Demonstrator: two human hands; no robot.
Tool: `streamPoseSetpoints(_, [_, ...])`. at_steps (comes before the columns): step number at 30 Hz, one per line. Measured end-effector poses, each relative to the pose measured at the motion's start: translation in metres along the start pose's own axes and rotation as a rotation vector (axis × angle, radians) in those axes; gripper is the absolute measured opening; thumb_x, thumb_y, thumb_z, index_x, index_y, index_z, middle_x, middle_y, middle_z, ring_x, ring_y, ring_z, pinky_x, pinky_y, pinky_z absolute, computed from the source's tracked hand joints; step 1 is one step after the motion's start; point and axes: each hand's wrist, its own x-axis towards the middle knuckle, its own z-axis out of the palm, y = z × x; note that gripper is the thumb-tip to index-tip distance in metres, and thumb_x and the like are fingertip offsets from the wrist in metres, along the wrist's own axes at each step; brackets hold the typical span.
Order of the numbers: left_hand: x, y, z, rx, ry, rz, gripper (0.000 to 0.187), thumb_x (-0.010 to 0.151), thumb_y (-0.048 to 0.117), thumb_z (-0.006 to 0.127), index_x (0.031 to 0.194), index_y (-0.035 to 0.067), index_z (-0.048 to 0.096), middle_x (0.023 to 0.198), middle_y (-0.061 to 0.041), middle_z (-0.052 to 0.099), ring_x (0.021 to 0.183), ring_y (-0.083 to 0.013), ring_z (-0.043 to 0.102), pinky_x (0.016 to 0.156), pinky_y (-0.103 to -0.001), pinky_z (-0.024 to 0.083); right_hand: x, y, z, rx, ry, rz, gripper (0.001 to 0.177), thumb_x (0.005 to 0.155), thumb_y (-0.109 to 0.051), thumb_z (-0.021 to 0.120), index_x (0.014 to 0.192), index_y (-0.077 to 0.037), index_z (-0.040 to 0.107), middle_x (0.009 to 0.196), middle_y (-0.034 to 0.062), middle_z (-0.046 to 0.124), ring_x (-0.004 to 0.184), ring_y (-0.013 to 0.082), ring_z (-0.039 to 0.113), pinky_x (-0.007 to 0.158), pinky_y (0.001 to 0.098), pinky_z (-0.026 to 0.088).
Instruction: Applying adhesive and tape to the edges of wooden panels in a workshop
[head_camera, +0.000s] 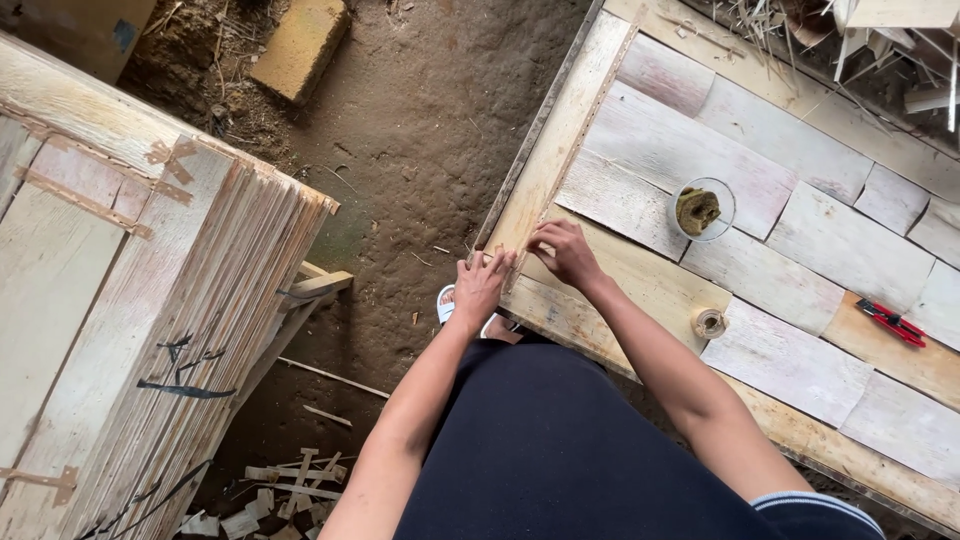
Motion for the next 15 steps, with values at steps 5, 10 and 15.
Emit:
streamPoseSetpoints(5, [0.001,0.000,-0.014,-0.015,-0.066,0.016,0.066,0.089,0.015,0.057,0.151,0.035,0.046,0.139,0.001,0.049,0.107,-0.0257,0.050,0.082,-0.044,0.044,0.003,-0.010,-0.032,0.381,0.131,0.287,0.013,0.093,-0.026,0.081,0.103,-0.022,0.073,0.093,-0.0026,0.076,0.107,0.0180,0.069,0.099,0.0370,0.049])
streamPoseSetpoints(10, [0.028,0.017,-0.023,-0.061,-0.009,-0.003,0.054,0.083,0.025,0.070,0.135,0.036,0.061,0.123,0.001,0.056,0.105,-0.0240,0.054,0.082,-0.044,0.048,-0.004,-0.014,-0.060,0.712,0.324,0.466,0.029,0.090,-0.015,0.084,0.107,-0.013,0.060,0.092,0.0005,0.071,0.103,0.0159,0.070,0.099,0.0342,0.052])
streamPoseSetpoints(15, [0.078,0.059,-0.042,-1.174,0.180,-0.172,0.043,0.094,0.027,0.070,0.135,0.020,0.062,0.123,-0.009,0.057,0.119,-0.0316,0.062,0.090,-0.041,0.052,-0.022,-0.011,-0.074,0.984,0.475,0.554,0.042,0.092,-0.008,0.080,0.119,-0.009,0.049,0.092,0.0021,0.066,0.098,0.0114,0.069,0.092,0.0226,0.057])
